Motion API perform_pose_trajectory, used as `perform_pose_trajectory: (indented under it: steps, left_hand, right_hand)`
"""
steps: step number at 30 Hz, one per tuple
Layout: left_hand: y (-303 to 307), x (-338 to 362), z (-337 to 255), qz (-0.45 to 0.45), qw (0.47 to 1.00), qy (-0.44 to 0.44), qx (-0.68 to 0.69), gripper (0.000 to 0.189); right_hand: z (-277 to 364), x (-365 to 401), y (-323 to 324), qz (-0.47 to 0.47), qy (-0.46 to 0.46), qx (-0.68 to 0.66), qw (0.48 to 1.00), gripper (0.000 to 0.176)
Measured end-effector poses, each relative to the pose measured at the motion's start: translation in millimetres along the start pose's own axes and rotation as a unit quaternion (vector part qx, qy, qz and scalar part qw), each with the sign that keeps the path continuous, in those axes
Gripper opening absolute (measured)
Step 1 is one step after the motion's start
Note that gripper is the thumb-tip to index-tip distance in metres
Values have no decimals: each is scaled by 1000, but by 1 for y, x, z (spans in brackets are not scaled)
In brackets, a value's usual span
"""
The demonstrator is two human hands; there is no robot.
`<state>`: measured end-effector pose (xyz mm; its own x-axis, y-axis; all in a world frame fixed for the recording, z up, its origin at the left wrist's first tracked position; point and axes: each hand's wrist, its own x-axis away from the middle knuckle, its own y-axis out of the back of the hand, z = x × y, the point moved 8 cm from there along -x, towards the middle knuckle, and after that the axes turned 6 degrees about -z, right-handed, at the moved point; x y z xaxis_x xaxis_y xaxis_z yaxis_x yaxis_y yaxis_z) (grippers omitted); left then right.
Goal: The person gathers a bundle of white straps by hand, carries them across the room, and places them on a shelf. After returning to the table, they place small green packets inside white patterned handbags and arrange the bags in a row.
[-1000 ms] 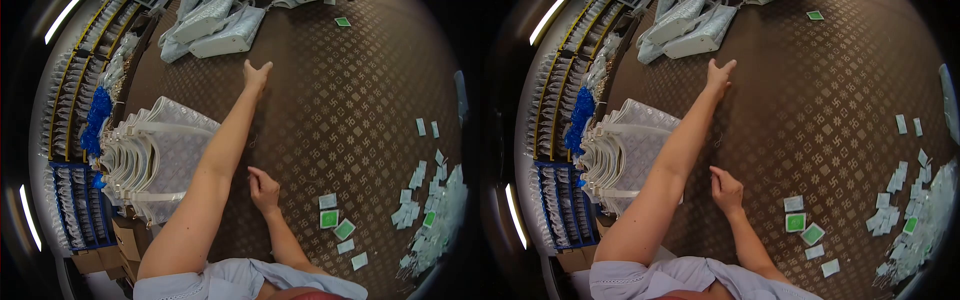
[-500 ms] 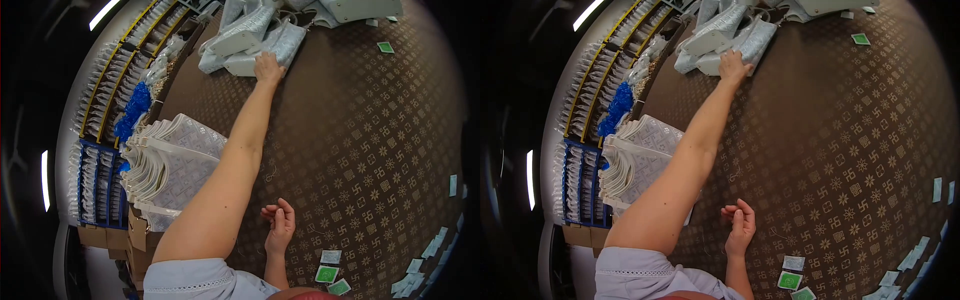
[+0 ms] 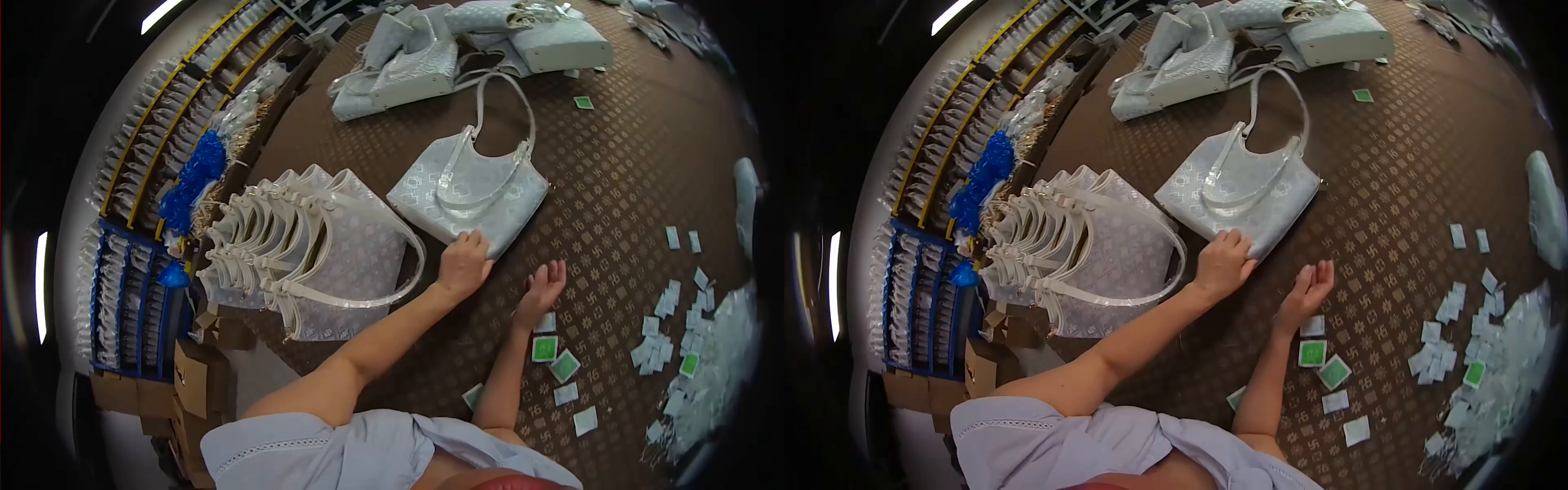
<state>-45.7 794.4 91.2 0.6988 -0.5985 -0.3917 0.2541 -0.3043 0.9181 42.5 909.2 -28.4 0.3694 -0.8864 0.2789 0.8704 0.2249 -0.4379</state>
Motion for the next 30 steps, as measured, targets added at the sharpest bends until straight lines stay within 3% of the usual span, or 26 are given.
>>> perform_pose_trajectory:
  steps: [2,4,7,9,10,11,12,13,15,16,18,19,20,21,22,24,26,28,29,30]
  left_hand:
    - [17,41,-15,36,998,-33,35,33]
    - [33,70,-33,30,995,-51,74,32]
    - [54,95,-46,20,990,-69,125,30]
    - [54,110,-42,51,984,-64,158,34]
    - [67,108,-43,45,983,-68,168,34]
    - [79,107,-32,70,963,32,258,35]
    - [84,111,-19,98,925,129,345,38]
    - [99,108,-7,21,910,110,399,53]
    - [145,97,3,-65,888,130,437,72]
    - [152,91,1,-63,882,128,449,72]
    - [162,83,0,-36,846,154,509,84]
    - [165,81,-2,2,818,180,546,89]
    - [159,85,-10,98,765,224,596,92]
    - [156,88,-25,158,676,176,698,82]
    - [156,97,-22,147,660,188,713,75]
    - [136,122,-16,107,655,200,721,56]
    - [142,130,-16,130,624,184,748,59]
    - [137,136,-21,149,581,159,784,58]
    - [123,142,-21,167,611,131,762,54]
    - [119,143,-19,179,642,100,738,50]
  right_hand:
    - [12,-9,-2,28,-131,-13,991,61]
    - [10,-25,-15,46,19,160,986,69]
    - [5,-37,7,-34,39,192,980,68]
    - [9,-25,4,77,-45,20,996,63]
    - [36,-3,8,59,-40,3,997,56]
    - [63,21,12,55,-31,7,998,56]
    - [99,45,19,35,45,37,998,54]
    - [132,71,26,14,122,67,990,52]
    - [169,131,35,6,157,76,985,54]
    - [180,158,39,9,186,75,980,55]
    - [170,205,43,105,248,147,952,60]
    - [186,235,27,180,329,255,891,61]
    - [183,249,24,234,282,267,892,59]
    - [176,262,22,285,232,276,888,56]
    - [170,263,30,304,178,266,897,45]
    - [215,275,34,318,287,249,869,33]
    - [264,291,26,316,361,210,852,24]
    - [298,314,-22,264,609,320,676,28]
    - [285,304,-26,264,616,320,670,28]
    - [246,266,-26,246,543,407,692,35]
